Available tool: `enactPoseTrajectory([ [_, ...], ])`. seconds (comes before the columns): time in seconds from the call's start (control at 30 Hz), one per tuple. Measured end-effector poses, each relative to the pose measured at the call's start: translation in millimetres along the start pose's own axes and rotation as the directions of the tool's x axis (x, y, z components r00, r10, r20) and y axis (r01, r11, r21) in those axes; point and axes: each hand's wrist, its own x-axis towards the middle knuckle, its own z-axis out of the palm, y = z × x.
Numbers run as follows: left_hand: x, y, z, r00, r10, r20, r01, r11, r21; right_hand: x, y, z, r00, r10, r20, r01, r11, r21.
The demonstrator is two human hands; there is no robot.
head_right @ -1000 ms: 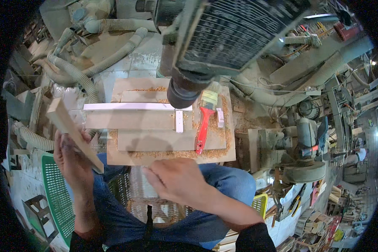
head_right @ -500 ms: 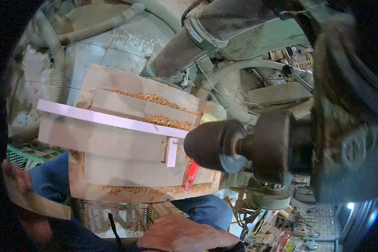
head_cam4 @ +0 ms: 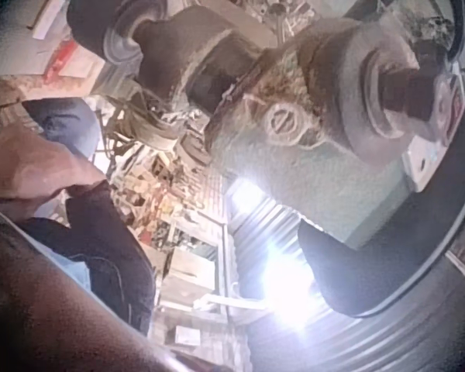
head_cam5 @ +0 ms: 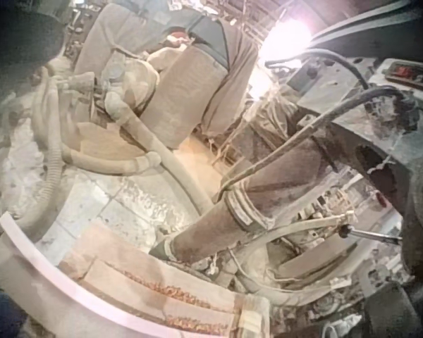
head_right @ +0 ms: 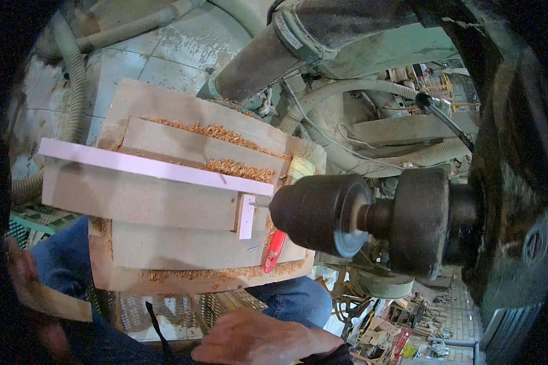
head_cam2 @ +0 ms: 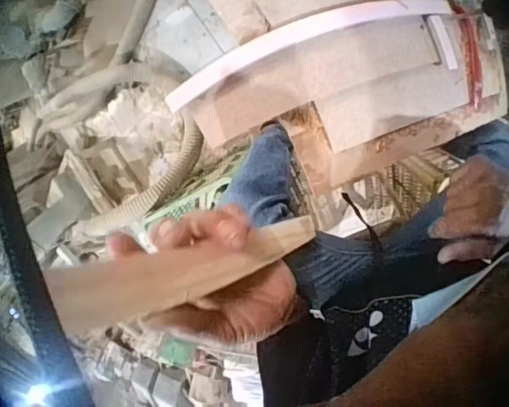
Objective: Using a drill press to drill holes into small wooden pieces in a workshop.
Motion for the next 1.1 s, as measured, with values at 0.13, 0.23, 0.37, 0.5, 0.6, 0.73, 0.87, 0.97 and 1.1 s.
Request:
enactPoseTrajectory([
  [0.13,-4.4,-3.9,-9.3,0.999,0.021,0.048,-0.020,1.000,-0.013,-3.6,-8.4,14.5,0.955,0.075,-0.287,-0.070,0.997,0.025],
  [0.23,-18.1,27.8,31.3,0.999,0.014,-0.044,-0.007,0.988,0.157,-2.1,2.5,17.6,0.977,0.060,-0.202,-0.054,0.998,0.036],
  [0.37,-0.5,16.5,60.7,0.944,0.206,0.256,-0.264,0.939,0.219,-16.1,-8.1,16.1,0.933,0.122,-0.337,-0.100,0.992,0.080],
  [0.5,3.1,37.8,77.6,0.862,0.257,0.437,-0.464,0.748,0.475,-18.0,-16.9,22.5,0.829,0.135,-0.543,-0.036,0.981,0.190],
  [0.6,15.7,37.7,88.2,0.711,0.276,0.647,-0.690,0.450,0.567,-28.3,-12.3,26.2,0.692,0.154,-0.705,0.023,0.972,0.235],
  [0.73,33.2,10.7,102.1,0.601,0.178,0.779,-0.798,0.183,0.574,-32.9,1.5,25.9,0.333,-0.051,-0.942,0.328,0.943,0.065],
  [0.87,39.0,-26.0,119.1,0.537,0.116,0.836,-0.843,0.099,0.528,-39.5,-1.3,3.6,0.129,-0.005,-0.992,0.417,0.908,0.050],
  [0.97,38.1,-36.1,127.2,0.532,0.137,0.836,-0.846,0.043,0.531,-45.1,2.5,-8.9,0.054,-0.006,-0.999,0.487,0.873,0.021],
  [1.1,44.2,-43.4,136.4,0.469,0.211,0.858,-0.875,-0.021,0.484,-47.5,6.9,-14.7,0.040,0.067,-0.997,0.522,0.850,0.078],
])
